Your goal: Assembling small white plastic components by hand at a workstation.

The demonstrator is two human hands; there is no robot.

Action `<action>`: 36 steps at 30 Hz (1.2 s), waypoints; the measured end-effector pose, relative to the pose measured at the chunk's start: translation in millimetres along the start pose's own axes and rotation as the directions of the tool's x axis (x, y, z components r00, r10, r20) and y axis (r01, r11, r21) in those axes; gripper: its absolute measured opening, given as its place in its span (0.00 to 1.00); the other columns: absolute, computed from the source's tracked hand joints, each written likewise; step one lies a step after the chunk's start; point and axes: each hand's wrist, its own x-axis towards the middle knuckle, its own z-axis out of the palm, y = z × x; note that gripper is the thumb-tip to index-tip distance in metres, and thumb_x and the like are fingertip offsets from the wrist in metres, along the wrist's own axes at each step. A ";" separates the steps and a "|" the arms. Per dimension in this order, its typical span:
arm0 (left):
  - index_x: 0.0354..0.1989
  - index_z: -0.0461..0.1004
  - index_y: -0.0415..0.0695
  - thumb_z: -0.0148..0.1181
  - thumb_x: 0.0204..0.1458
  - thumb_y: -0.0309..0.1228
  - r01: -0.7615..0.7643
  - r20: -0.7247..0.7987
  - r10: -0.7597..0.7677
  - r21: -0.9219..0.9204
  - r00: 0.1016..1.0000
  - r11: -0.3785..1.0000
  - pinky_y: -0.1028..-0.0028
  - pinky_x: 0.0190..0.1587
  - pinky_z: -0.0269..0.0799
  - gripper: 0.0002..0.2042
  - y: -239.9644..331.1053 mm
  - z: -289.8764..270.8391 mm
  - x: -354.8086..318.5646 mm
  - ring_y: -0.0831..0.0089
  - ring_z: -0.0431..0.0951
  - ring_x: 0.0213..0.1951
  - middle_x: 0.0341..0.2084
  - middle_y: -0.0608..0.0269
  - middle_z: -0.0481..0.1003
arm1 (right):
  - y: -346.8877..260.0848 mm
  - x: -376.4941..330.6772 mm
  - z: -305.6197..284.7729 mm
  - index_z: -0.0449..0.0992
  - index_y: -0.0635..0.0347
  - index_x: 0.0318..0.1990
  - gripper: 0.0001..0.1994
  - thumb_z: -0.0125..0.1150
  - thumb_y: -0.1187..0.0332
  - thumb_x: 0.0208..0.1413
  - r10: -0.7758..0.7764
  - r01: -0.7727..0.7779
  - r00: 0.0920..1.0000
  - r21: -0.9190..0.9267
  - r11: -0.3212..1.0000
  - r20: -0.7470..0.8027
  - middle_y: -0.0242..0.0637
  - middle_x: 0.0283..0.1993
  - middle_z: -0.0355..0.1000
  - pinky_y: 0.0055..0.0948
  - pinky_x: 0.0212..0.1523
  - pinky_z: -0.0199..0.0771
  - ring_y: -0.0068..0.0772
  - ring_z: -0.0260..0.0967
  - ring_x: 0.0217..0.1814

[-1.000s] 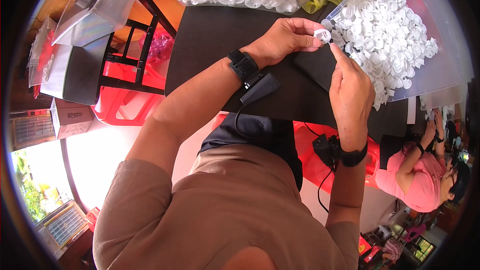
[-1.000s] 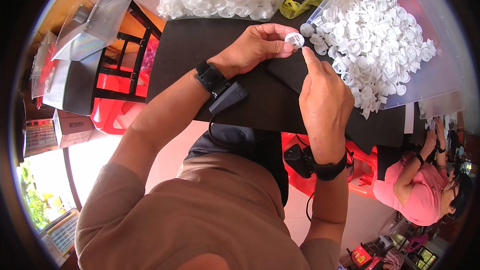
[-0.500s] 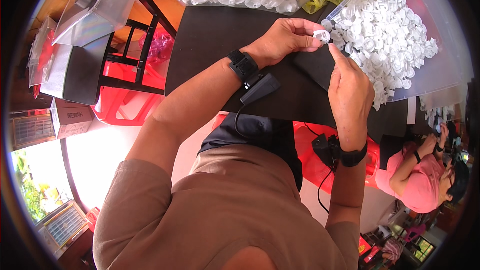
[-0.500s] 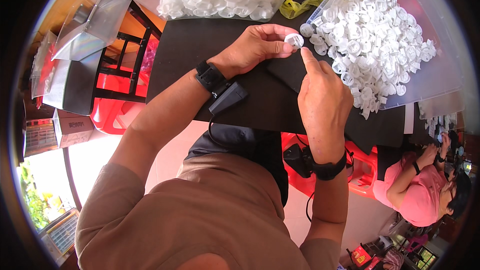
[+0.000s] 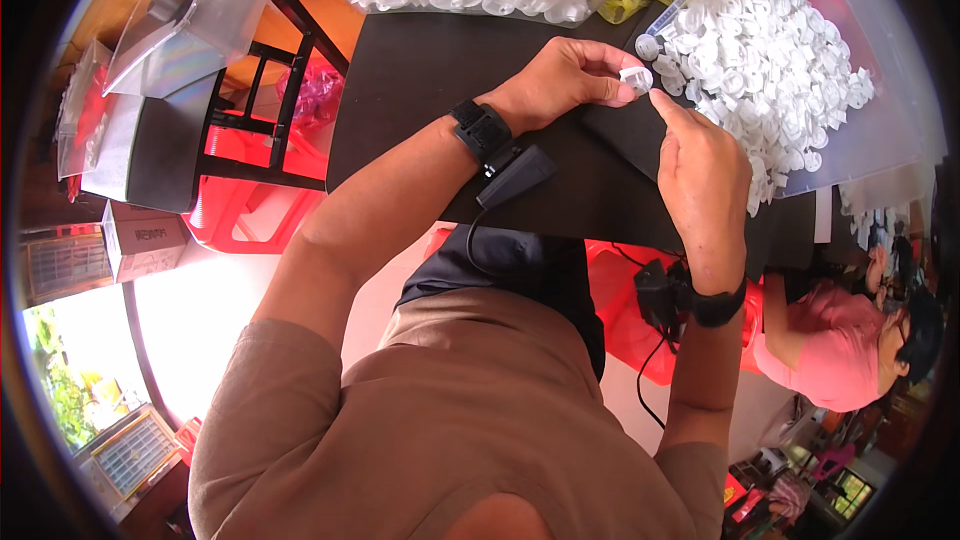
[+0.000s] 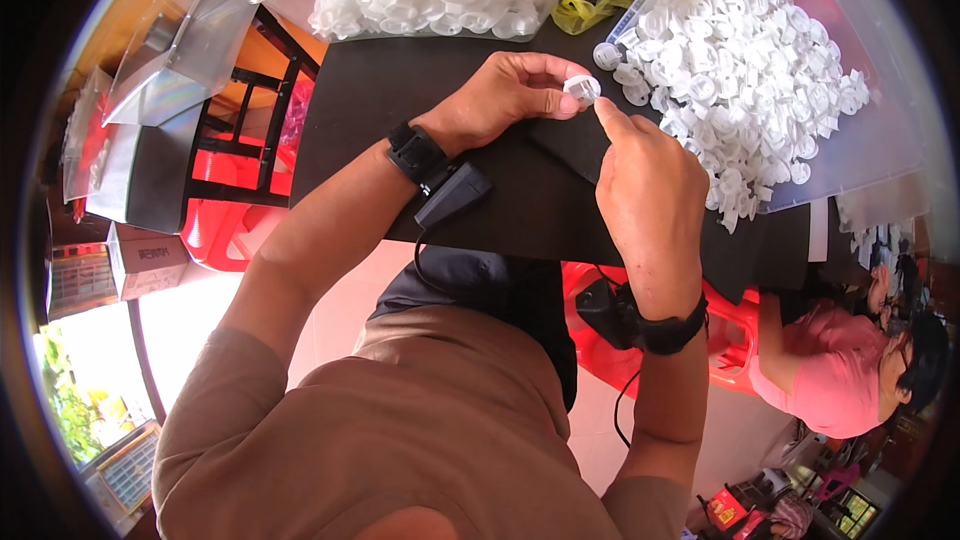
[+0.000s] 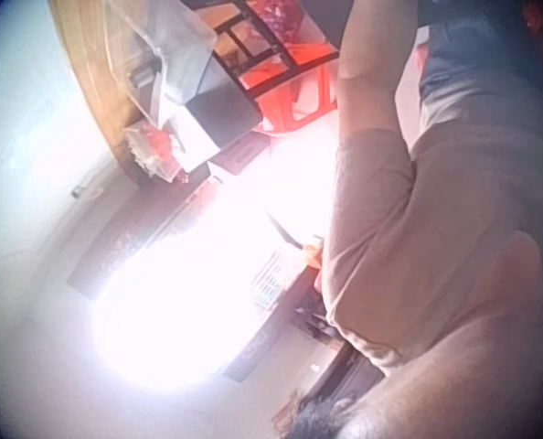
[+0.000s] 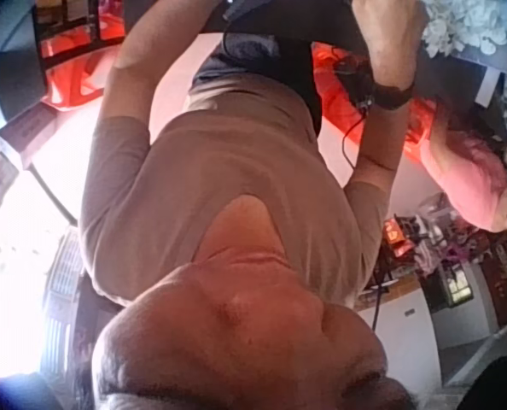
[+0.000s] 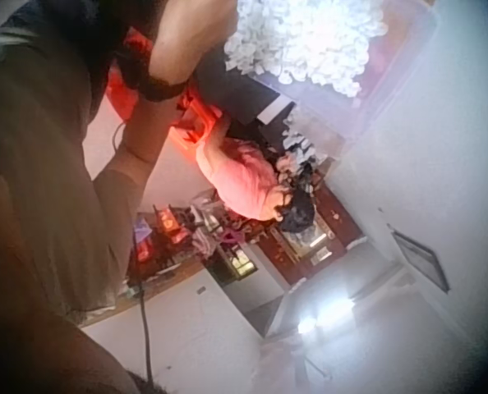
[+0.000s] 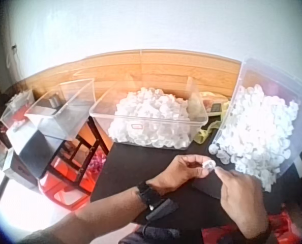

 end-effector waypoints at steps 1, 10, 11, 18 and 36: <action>0.49 0.75 0.37 0.66 0.51 0.24 0.004 0.005 -0.004 0.005 1.000 1.000 0.75 0.50 0.75 0.16 -0.3 -0.2 -0.1 0.76 0.78 0.42 0.40 0.60 0.79 | 0.2 -0.3 0.4 0.78 0.53 0.50 0.17 0.54 0.76 0.53 -0.003 0.003 1.000 0.004 1.000 0.010 0.40 0.33 0.74 0.42 0.32 0.74 0.46 0.74 0.33; 0.51 0.72 0.38 0.62 0.54 0.22 -0.020 0.021 0.023 -0.142 1.000 0.990 0.72 0.53 0.75 0.16 0.1 0.0 2.0 0.73 0.78 0.45 0.43 0.59 0.77 | 2.7 -8.1 0.7 0.75 0.52 0.52 0.18 0.54 0.77 0.53 0.009 -0.002 0.991 0.055 0.999 -0.130 0.38 0.33 0.74 0.41 0.31 0.74 0.45 0.74 0.32; 0.51 0.72 0.38 0.62 0.54 0.22 -0.020 0.017 0.022 -0.142 1.000 0.990 0.72 0.53 0.75 0.16 0.0 -0.9 2.3 0.73 0.78 0.45 0.43 0.59 0.77 | 1.0 -9.7 -0.9 0.75 0.52 0.52 0.18 0.54 0.77 0.53 0.007 0.001 0.992 0.057 0.998 -0.128 0.38 0.33 0.74 0.41 0.31 0.74 0.45 0.74 0.32; 0.52 0.72 0.39 0.60 0.55 0.22 -0.008 0.012 0.010 -0.177 1.000 0.984 0.73 0.53 0.75 0.16 1.3 -2.6 3.1 0.72 0.78 0.46 0.44 0.59 0.77 | -4.0 -9.1 -2.9 0.76 0.52 0.52 0.18 0.54 0.77 0.54 0.063 -0.055 0.993 0.089 0.994 -0.096 0.41 0.34 0.75 0.40 0.32 0.72 0.47 0.74 0.32; 0.51 0.74 0.38 0.64 0.52 0.22 -0.006 0.012 0.007 -0.062 1.000 0.998 0.74 0.51 0.76 0.17 -0.1 -1.5 1.1 0.74 0.79 0.44 0.42 0.59 0.78 | -0.1 -1.9 -6.8 0.77 0.55 0.50 0.18 0.52 0.78 0.53 0.010 -0.010 1.000 0.036 0.999 0.010 0.46 0.37 0.76 0.42 0.35 0.72 0.51 0.73 0.36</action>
